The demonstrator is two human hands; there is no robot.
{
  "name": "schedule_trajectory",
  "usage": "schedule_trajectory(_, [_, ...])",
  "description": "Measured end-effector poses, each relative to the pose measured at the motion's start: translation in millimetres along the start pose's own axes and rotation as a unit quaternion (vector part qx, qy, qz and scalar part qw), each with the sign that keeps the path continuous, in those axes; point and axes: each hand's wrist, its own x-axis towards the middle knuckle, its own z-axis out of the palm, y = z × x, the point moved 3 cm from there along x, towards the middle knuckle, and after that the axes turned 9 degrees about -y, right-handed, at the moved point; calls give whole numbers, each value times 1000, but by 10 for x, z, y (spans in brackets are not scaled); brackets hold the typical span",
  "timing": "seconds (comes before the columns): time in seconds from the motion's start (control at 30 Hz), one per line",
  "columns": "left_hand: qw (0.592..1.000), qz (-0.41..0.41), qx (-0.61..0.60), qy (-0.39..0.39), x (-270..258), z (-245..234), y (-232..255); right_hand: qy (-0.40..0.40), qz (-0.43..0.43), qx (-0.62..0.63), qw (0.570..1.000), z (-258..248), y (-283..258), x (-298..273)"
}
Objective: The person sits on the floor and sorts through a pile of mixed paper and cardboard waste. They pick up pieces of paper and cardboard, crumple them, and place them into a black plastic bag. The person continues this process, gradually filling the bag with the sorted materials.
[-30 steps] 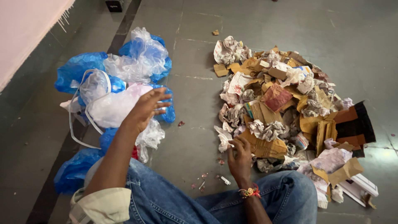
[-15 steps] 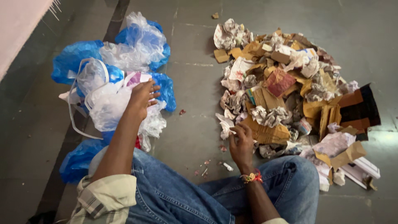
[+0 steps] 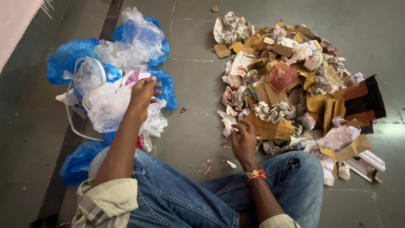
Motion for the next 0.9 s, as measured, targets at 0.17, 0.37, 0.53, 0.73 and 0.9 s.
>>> schedule_trajectory(0.17, [1000, 13, 11, 2, -28, 3, 26, 3, -1, 13, 1000, 2, -19, -4])
schedule_trajectory(0.37, [1000, 10, 9, 5, -16, 17, 7, 8, -11, 13, 1000, -7, -24, -18])
schedule_trajectory(0.53, [1000, 18, 10, 2, -23, 26, 3, 5, -7, 3, 1000, -19, -41, -18])
schedule_trajectory(0.73, [928, 152, 321, 112, -121, 101, 102, -3, -6, -18, 1000, -22, -77, -12])
schedule_trajectory(0.9, [921, 173, 341, 77, -161, 176, 115, -10, 2, -22, 1000, -10, -79, -12])
